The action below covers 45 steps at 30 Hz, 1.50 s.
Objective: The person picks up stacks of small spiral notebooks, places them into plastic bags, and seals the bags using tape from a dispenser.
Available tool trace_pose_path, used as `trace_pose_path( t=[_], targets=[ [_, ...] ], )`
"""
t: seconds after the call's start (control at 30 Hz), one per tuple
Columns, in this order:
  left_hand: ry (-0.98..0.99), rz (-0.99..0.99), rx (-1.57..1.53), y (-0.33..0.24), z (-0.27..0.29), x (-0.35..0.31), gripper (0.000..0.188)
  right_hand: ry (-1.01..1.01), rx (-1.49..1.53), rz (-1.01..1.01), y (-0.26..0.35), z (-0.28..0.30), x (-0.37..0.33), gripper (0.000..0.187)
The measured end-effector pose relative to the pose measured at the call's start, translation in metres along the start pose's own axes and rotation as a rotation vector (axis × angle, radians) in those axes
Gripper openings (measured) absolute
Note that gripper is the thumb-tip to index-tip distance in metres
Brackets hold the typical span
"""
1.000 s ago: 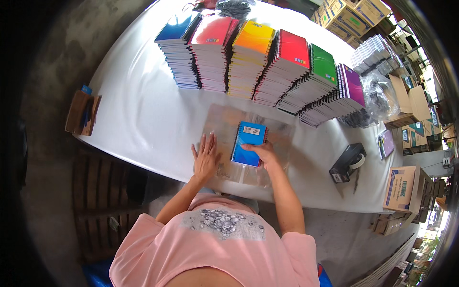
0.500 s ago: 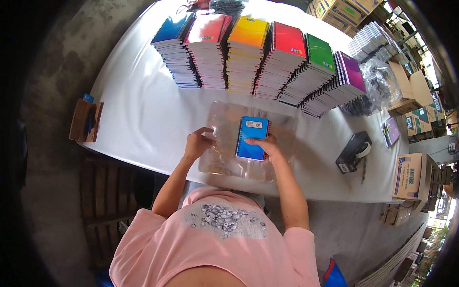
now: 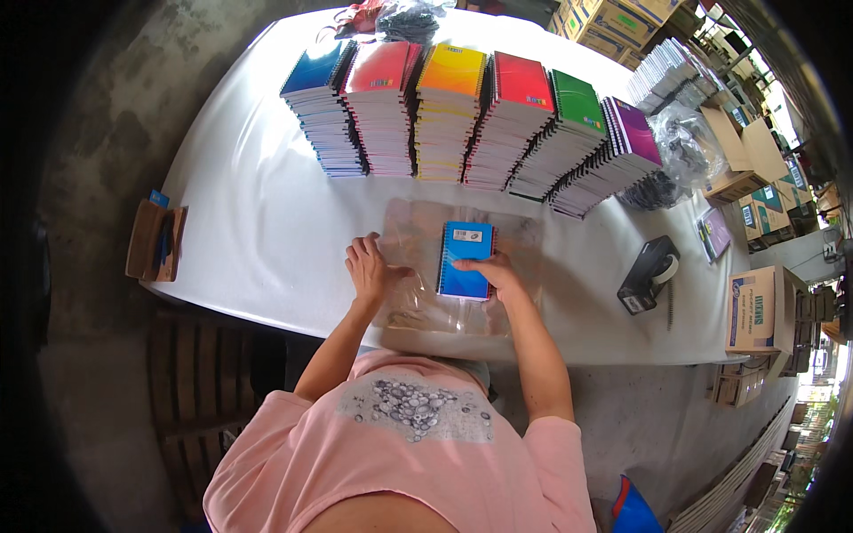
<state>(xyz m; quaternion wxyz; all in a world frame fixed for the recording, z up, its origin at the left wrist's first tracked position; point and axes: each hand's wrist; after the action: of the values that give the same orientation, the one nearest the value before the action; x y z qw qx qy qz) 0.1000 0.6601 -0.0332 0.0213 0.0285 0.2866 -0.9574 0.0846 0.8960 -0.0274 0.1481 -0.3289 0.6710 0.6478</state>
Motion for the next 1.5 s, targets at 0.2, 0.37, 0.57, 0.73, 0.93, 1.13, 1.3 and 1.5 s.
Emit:
trace_pose_path(
  t=[0.2,0.37,0.57,0.73,0.93,1.13,1.3,1.5],
  targets=[
    [0.171,-0.312,-0.096,0.016,-0.009,0.004,0.036,0.018,0.011,0.053,0.003,-0.004,-0.004,0.050],
    [0.659,0.014,-1.016,0.021,-0.006,0.020,0.047,0.019,-0.029,0.076,0.001,-0.002,0.000,0.055],
    [0.594,-0.288,-0.583,-0.020,0.026,0.002,0.096,0.058,0.043,0.037,0.005,0.001,-0.002,0.060],
    [0.478,-0.460,-0.335,-0.008,0.003,0.004,0.101,0.064,0.003,0.059,0.015,-0.004,-0.009,0.058],
    [0.664,-0.373,-0.498,-0.042,0.017,0.001,0.102,0.006,0.035,0.034,0.013,-0.012,-0.010,0.043],
    [0.666,-0.489,-0.361,-0.061,-0.029,0.008,0.121,-0.210,-0.256,0.043,0.004,-0.021,-0.005,0.041],
    [0.792,-0.532,-0.401,-0.072,-0.024,0.009,0.140,-0.354,-0.560,0.256,-0.005,-0.027,-0.008,0.097],
    [0.691,-0.582,-0.421,-0.075,-0.016,0.007,0.149,-0.356,-0.337,0.372,-0.017,-0.021,0.006,0.099]
  ],
)
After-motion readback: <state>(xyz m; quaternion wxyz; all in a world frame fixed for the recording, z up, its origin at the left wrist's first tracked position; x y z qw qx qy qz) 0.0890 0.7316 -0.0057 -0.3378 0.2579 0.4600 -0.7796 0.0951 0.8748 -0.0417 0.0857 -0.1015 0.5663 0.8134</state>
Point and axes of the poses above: each hand's wrist, its own x-axis towards the middle knuckle, its own z-axis out of the back of the hand, y = z × x, and after that the axes turned 13 degrees about y, right-handed
